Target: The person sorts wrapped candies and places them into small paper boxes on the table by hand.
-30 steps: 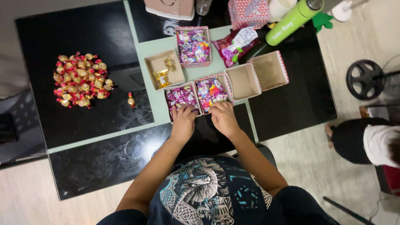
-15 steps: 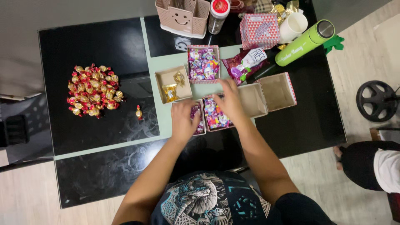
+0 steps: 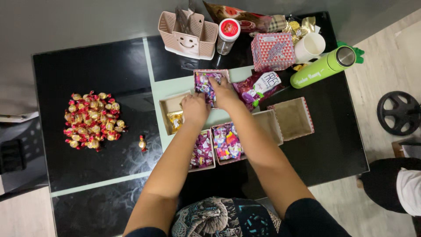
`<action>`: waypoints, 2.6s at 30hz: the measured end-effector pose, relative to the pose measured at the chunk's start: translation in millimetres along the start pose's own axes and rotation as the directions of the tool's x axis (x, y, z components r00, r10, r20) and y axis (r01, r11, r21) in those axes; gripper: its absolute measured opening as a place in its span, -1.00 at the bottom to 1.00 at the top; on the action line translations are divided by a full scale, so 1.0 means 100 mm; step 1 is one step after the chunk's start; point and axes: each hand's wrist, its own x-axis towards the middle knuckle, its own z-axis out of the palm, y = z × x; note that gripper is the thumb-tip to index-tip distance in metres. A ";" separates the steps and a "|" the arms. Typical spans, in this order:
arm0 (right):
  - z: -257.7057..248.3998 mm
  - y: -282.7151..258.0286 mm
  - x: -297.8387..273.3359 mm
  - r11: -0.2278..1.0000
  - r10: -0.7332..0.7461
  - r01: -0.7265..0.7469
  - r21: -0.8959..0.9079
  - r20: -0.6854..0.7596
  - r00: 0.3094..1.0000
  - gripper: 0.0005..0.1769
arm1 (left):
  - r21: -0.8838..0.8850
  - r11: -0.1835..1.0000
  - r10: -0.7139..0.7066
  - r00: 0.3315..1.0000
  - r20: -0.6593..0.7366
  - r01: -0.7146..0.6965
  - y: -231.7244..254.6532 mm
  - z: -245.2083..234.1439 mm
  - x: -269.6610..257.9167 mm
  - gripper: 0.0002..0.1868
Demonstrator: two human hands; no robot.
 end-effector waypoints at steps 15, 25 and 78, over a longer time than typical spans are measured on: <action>-0.11 -0.11 -0.28 0.960 -0.109 0.192 0.205 -0.358 0.927 -0.35 | 0.004 0.992 0.125 0.989 -0.083 -0.125 -0.02 0.02 0.05 -0.79; -0.21 0.08 -0.47 0.888 -0.209 0.397 0.230 -0.569 0.796 -0.46 | -0.450 0.855 0.012 0.879 -0.477 -0.256 0.04 -0.49 -0.44 -0.87; 1.38 -2.02 -1.93 0.837 -0.468 0.348 0.423 0.220 0.856 -0.51 | -0.515 0.803 -0.497 0.814 -0.301 0.300 -1.98 -0.25 -3.00 -0.78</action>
